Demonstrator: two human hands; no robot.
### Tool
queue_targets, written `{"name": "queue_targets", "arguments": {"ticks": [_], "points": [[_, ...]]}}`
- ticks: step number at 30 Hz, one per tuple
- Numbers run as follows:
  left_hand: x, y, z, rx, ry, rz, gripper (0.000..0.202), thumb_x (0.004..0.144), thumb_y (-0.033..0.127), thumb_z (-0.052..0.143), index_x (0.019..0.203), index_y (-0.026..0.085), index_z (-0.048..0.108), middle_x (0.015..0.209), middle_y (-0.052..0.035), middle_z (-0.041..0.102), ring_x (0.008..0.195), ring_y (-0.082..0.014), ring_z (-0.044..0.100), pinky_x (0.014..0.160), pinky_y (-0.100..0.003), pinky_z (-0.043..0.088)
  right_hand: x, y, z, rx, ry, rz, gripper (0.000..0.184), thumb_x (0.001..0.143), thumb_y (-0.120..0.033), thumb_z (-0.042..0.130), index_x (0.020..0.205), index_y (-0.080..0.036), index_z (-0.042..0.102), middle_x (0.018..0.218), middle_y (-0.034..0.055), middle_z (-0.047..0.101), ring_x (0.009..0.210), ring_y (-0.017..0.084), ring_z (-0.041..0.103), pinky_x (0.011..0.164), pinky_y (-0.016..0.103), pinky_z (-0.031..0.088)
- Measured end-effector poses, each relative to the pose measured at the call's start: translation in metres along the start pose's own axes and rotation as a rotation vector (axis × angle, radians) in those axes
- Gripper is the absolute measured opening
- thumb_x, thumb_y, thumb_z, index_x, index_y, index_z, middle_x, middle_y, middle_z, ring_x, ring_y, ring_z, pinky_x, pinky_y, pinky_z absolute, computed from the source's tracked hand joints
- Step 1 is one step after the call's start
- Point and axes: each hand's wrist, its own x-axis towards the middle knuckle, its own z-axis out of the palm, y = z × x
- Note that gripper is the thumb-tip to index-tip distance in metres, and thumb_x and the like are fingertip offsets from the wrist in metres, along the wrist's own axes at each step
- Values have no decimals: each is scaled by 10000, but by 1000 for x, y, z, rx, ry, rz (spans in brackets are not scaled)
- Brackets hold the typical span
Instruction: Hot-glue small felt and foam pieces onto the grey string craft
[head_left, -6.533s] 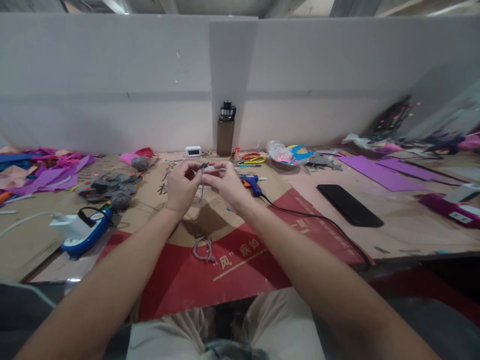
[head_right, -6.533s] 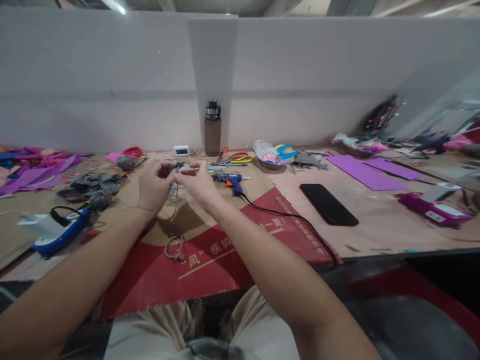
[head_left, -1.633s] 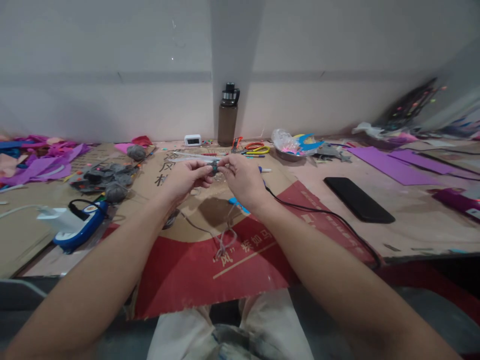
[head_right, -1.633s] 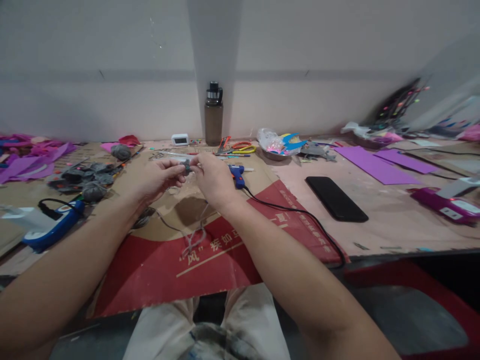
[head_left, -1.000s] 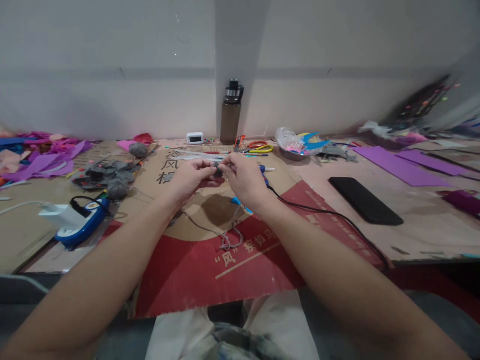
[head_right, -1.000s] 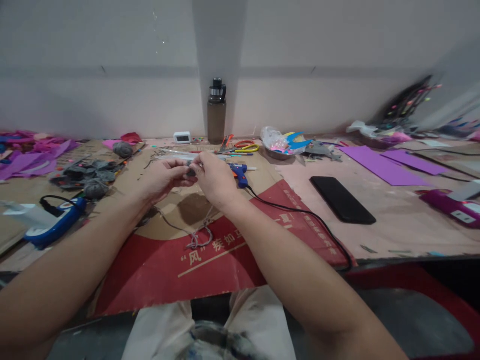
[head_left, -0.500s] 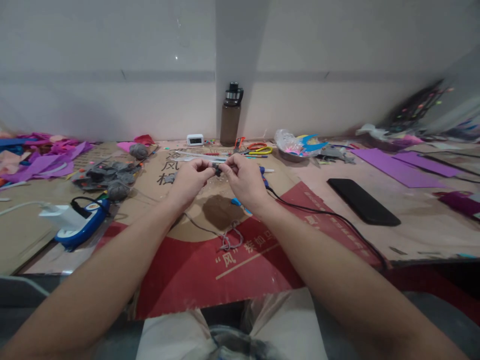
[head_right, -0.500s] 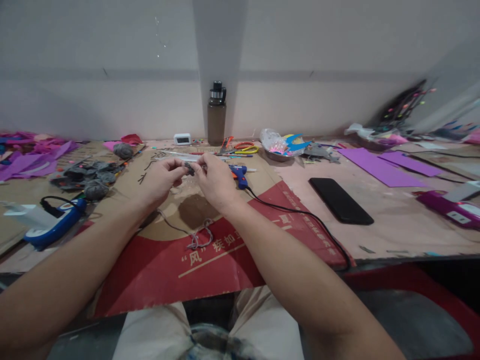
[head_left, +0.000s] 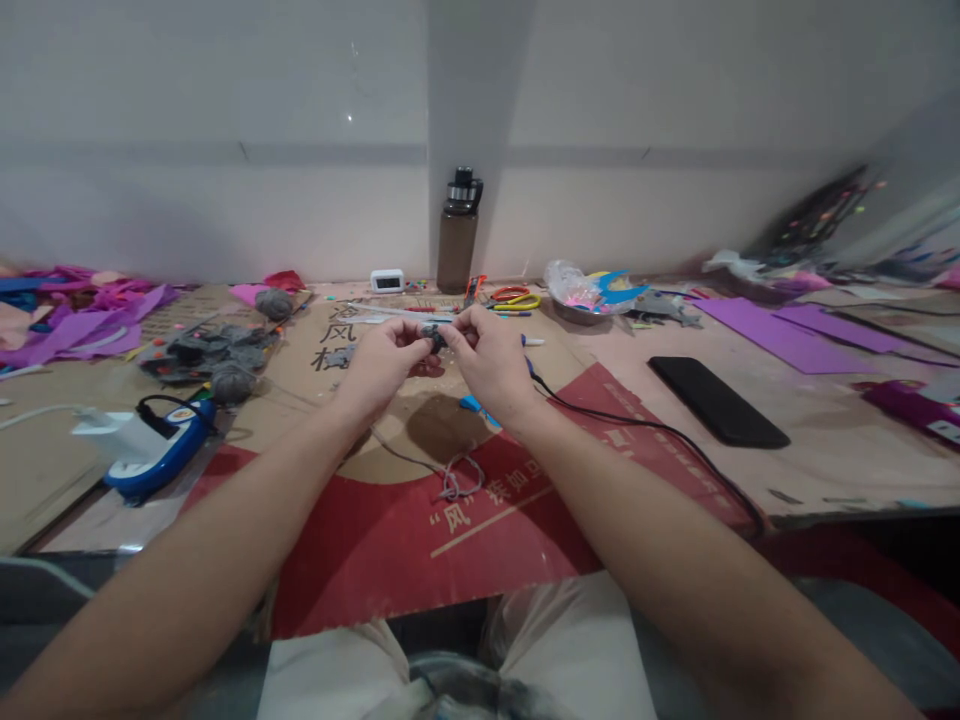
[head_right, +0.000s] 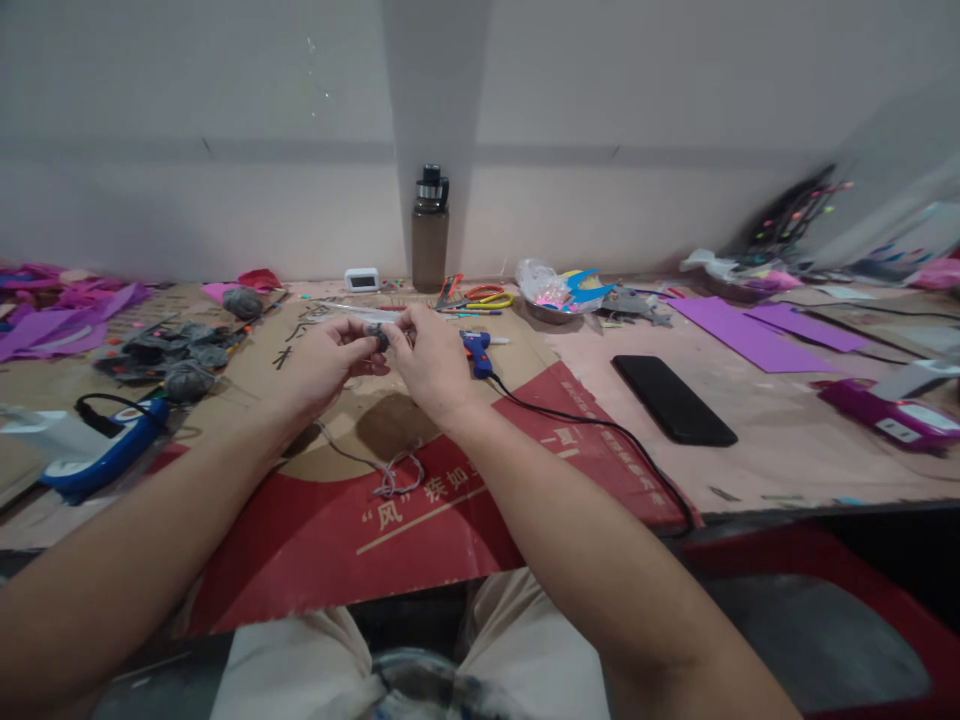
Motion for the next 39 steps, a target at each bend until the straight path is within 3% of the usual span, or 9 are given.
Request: {"name": "queue_targets", "arguments": {"ticks": [5,18,24,29,31,34,35,37,39], "points": [[0,-1,-1,-6,-62,7,156,712,214,700,821,136,623,733,-20,636,592,-96,591,653,-285,538,0,1,1,18,-14,11,185,863,-328,529,734,-195,525,696,4,562,658,133,485,625,272,353],[2,2,-4,39,118,31,28,736,178,674,735,153,661,641,-17,635,540,-98,578,549,-228,491,-2,1,5,97,-109,5,285,902,-388,456,733,-186,564,689,-9,571,656,126,491,633,258,359],[10,3,-17,-120,244,132,83,748,233,678,754,169,625,611,30,594,503,-54,526,461,-169,396,-14,-13,10,82,-290,-207,265,931,-264,407,1031,-194,642,996,60,652,907,158,568,821,294,417],[22,10,-39,-465,320,64,70,764,203,667,779,168,608,701,19,645,524,-34,543,436,-131,383,-15,-32,-11,67,-432,-536,244,867,-422,552,907,-239,708,1068,66,642,1046,205,540,955,383,384],[25,13,-47,-540,345,36,65,779,214,658,787,173,608,741,11,667,539,-31,553,422,-118,369,-9,-30,-25,197,-336,-435,332,909,-458,457,869,-228,693,1003,57,655,964,175,589,884,346,441],[27,14,-55,-560,320,34,79,770,217,671,790,180,603,770,11,679,516,-15,535,394,-104,334,8,-6,-43,195,-1,-28,484,955,-480,246,948,-193,636,863,61,648,665,133,600,643,286,473],[27,14,-56,-547,312,37,90,760,214,680,794,182,603,776,12,682,503,-12,528,381,-104,318,13,6,-46,97,47,73,447,940,-482,293,975,-185,625,854,67,653,660,142,601,630,285,466],[26,12,-55,-501,299,45,116,737,213,695,792,179,598,766,10,683,464,-10,503,346,-111,264,21,33,-46,-194,40,224,330,852,-459,493,928,-171,637,852,99,670,762,198,624,686,316,464],[24,11,-52,-438,283,58,138,722,221,701,785,171,589,738,8,677,417,-8,460,322,-122,199,23,57,-39,-421,-161,328,220,757,-363,620,793,-150,656,787,147,674,815,264,633,724,356,460]]}}
